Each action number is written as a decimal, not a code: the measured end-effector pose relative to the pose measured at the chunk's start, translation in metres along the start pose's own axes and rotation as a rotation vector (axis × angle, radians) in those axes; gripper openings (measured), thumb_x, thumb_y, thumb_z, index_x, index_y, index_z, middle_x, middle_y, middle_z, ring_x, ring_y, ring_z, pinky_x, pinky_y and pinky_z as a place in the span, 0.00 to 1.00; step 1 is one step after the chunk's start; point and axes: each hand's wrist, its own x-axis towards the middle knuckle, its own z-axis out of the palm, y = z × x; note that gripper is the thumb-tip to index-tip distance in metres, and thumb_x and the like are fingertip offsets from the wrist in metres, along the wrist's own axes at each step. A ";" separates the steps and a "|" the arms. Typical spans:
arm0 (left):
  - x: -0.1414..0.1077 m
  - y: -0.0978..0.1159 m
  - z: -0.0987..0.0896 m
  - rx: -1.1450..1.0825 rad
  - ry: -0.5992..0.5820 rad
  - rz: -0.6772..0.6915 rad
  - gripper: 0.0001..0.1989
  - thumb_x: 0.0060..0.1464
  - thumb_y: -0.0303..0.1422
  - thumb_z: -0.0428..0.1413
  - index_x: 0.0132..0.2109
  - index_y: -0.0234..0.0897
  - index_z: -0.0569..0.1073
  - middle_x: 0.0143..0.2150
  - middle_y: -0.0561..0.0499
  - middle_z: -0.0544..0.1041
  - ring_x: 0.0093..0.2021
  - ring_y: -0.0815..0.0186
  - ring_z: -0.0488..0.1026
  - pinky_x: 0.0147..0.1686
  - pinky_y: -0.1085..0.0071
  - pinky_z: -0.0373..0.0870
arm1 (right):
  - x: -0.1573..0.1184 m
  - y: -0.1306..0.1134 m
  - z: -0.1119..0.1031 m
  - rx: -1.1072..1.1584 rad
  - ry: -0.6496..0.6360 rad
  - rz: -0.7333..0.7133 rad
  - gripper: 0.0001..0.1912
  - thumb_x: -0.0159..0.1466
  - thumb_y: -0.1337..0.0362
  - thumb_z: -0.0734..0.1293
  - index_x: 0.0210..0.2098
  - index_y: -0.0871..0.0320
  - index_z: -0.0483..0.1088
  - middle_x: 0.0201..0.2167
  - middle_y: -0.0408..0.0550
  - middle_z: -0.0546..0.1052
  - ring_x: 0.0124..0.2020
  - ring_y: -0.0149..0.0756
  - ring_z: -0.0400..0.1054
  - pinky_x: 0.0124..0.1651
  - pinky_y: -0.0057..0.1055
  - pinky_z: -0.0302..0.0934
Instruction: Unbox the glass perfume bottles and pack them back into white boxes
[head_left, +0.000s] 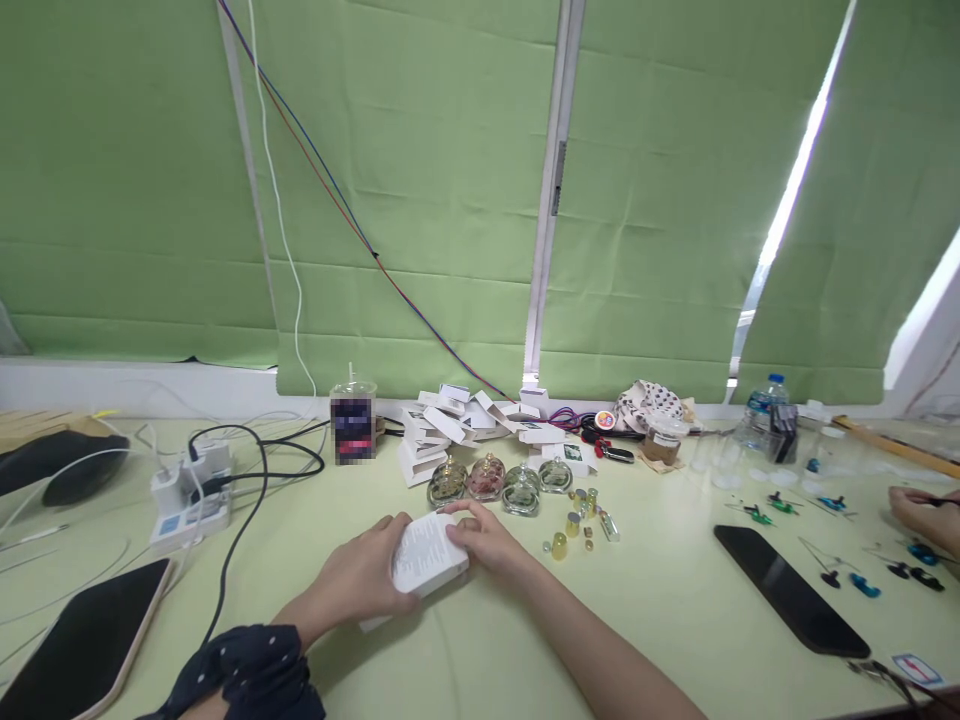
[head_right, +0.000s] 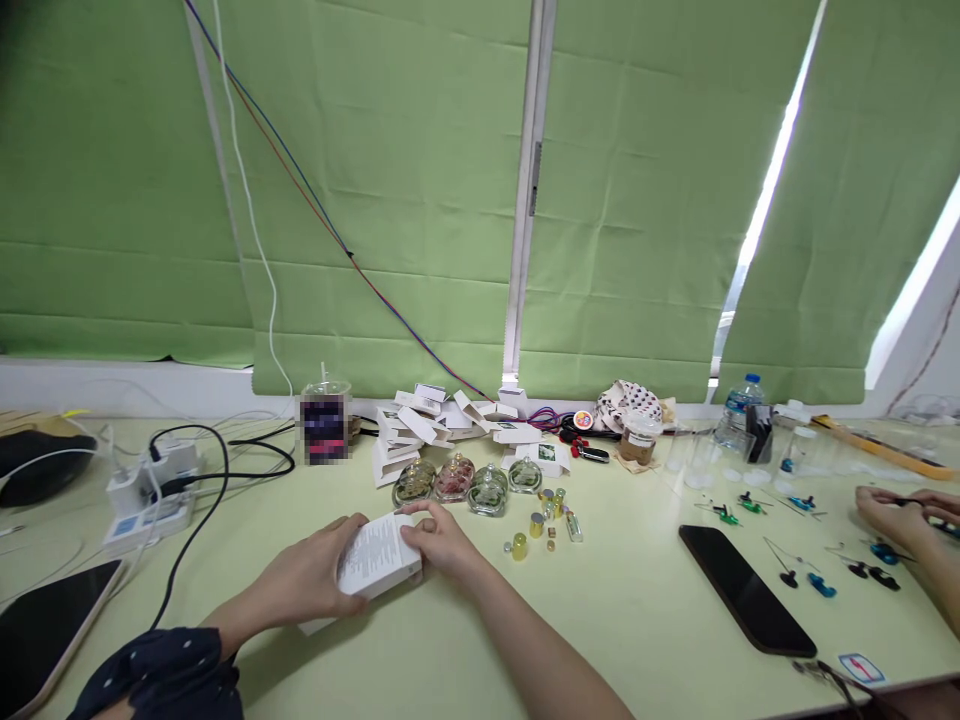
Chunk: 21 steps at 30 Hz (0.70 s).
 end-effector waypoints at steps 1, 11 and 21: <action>0.000 0.000 0.000 0.014 0.005 0.000 0.27 0.34 0.44 0.58 0.44 0.39 0.65 0.42 0.45 0.72 0.38 0.54 0.73 0.29 0.68 0.63 | 0.002 0.002 0.001 0.080 0.042 0.015 0.20 0.50 0.63 0.72 0.41 0.56 0.67 0.21 0.37 0.68 0.23 0.28 0.63 0.26 0.24 0.53; 0.000 0.001 -0.004 -0.019 0.027 0.001 0.31 0.34 0.43 0.59 0.49 0.41 0.67 0.43 0.46 0.72 0.41 0.53 0.73 0.32 0.67 0.65 | 0.005 0.011 0.003 0.119 0.010 0.068 0.16 0.40 0.69 0.70 0.31 0.59 0.71 0.23 0.41 0.74 0.19 0.29 0.64 0.22 0.25 0.53; -0.004 0.005 -0.007 -0.060 0.021 0.066 0.33 0.34 0.42 0.59 0.52 0.41 0.67 0.45 0.46 0.73 0.41 0.54 0.73 0.37 0.65 0.67 | -0.002 0.008 -0.001 -0.205 -0.092 0.147 0.19 0.37 0.66 0.75 0.30 0.61 0.74 0.26 0.44 0.75 0.23 0.30 0.66 0.26 0.29 0.62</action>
